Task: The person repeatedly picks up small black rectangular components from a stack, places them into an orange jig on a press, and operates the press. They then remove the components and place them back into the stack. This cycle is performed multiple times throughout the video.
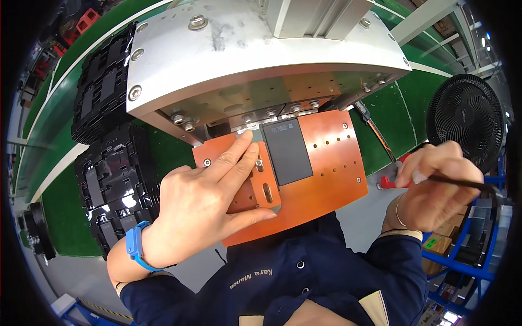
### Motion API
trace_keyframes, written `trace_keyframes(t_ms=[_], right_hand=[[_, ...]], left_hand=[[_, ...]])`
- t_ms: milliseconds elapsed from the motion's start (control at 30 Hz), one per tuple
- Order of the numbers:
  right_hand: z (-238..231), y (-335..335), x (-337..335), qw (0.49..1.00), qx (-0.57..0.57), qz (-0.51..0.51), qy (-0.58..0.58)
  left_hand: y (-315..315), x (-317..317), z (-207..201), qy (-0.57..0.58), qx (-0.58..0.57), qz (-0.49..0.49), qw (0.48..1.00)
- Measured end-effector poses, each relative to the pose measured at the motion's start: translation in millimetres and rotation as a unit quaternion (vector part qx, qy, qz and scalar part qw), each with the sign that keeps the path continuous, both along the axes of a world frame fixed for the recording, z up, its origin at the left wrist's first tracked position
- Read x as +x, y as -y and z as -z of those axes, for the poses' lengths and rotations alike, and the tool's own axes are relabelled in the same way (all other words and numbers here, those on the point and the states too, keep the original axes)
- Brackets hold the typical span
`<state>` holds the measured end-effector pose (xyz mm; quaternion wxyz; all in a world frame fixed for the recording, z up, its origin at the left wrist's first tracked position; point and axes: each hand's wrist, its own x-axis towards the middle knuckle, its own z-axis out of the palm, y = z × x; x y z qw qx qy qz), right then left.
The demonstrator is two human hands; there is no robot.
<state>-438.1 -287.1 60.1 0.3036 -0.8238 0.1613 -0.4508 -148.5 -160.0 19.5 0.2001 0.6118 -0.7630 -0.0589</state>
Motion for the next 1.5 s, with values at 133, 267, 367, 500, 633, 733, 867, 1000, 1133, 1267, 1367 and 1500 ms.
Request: trace_keyframes(t_ms=[133, 267, 367, 500, 633, 733, 867, 1000, 1133, 1267, 1367, 1500], right_hand=[[4.6, 8.4, 36.8, 0.957, -0.058, 0.009, -0.284], [41.1, 15.0, 46.0, 0.962, -0.075, -0.023, -0.260], [49.9, 13.9, 49.0, 0.961, -0.089, -0.027, -0.260], [52.7, 12.1, 47.3, 0.953, -0.099, -0.055, -0.279], [54.4, 11.5, 45.6, 0.948, -0.106, -0.065, -0.293], [55.1, 11.3, 47.3, 0.949, -0.116, -0.064, -0.287], [56.7, 12.3, 48.2, 0.952, -0.116, -0.063, -0.277], [57.2, 13.5, 49.1, 0.953, -0.122, -0.065, -0.269], [58.1, 14.1, 48.4, 0.952, -0.124, -0.067, -0.274], [57.4, 13.4, 49.1, 0.952, -0.127, -0.067, -0.272], [57.8, 13.9, 48.9, 0.952, -0.126, -0.066, -0.272], [56.6, 13.7, 49.3, 0.951, -0.125, -0.065, -0.275]], left_hand=[[0.3, -2.9, 1.3, 0.013, 0.003, -0.006, 1.000], [3.1, -2.9, -5.5, 0.022, 0.025, -0.001, 0.999], [4.2, -2.8, -6.5, 0.019, 0.034, -0.001, 0.999], [5.0, -2.1, -5.7, 0.019, 0.031, 0.005, 0.999], [4.8, -2.4, -6.6, 0.035, 0.044, 0.006, 0.998], [5.6, -1.9, -4.1, 0.030, 0.032, 0.011, 0.999], [6.1, -1.1, -3.6, 0.029, 0.032, 0.015, 0.999], [7.5, -1.1, -6.4, 0.032, 0.039, 0.017, 0.999], [7.4, -1.2, -4.8, 0.017, 0.037, 0.014, 0.999], [6.7, -0.8, -4.5, 0.021, 0.034, 0.016, 0.999], [7.3, -0.9, -5.3, 0.025, 0.039, 0.016, 0.999], [7.3, -0.9, -6.2, 0.030, 0.042, 0.016, 0.999]])
